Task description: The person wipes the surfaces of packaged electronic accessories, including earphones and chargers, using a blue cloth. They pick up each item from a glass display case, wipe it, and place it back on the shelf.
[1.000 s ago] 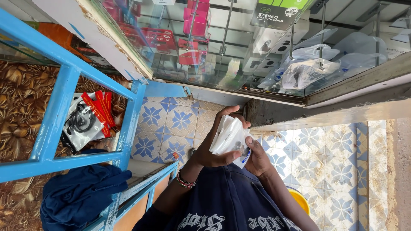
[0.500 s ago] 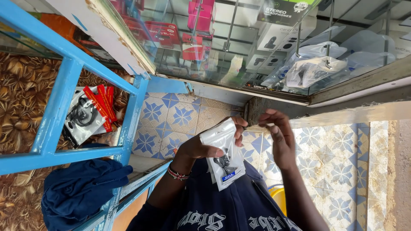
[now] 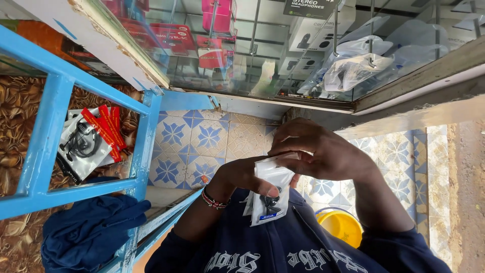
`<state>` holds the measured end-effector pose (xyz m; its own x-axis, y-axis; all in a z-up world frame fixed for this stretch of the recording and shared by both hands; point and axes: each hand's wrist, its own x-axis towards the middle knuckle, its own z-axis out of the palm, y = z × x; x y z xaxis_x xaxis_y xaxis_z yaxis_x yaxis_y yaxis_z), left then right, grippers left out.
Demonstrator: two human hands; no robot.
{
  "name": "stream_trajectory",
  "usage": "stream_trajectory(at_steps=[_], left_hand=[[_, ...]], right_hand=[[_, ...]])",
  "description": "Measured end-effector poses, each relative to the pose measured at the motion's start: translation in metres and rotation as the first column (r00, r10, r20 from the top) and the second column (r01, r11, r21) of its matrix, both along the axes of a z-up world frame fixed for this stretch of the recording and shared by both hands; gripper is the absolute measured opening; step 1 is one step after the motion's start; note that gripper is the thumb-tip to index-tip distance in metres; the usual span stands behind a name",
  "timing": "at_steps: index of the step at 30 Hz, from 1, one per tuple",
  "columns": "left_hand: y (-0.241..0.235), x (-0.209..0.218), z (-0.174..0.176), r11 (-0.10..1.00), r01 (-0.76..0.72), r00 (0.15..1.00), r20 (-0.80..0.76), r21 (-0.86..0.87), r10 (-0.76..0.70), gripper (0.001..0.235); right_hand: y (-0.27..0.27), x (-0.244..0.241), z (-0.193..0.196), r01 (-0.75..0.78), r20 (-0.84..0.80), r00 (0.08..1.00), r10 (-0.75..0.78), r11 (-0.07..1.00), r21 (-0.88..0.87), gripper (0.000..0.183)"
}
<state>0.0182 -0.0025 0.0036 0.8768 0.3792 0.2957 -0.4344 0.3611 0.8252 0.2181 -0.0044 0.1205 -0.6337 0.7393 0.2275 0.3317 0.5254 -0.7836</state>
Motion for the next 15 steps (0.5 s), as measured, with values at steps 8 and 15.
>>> stream_trajectory(at_steps=[8,15], left_hand=[[-0.002,0.007,-0.01,0.998,0.038,0.999,0.024,-0.059,-0.037,0.077],[0.008,0.01,-0.01,0.996,0.08,0.997,-0.02,-0.051,-0.081,0.085]], right_hand=[[-0.003,0.0,0.022,-0.016,0.149,0.989,0.011,0.999,0.033,0.023],[0.0,0.006,0.012,-0.006,0.162,0.987,0.012,0.999,-0.039,0.014]])
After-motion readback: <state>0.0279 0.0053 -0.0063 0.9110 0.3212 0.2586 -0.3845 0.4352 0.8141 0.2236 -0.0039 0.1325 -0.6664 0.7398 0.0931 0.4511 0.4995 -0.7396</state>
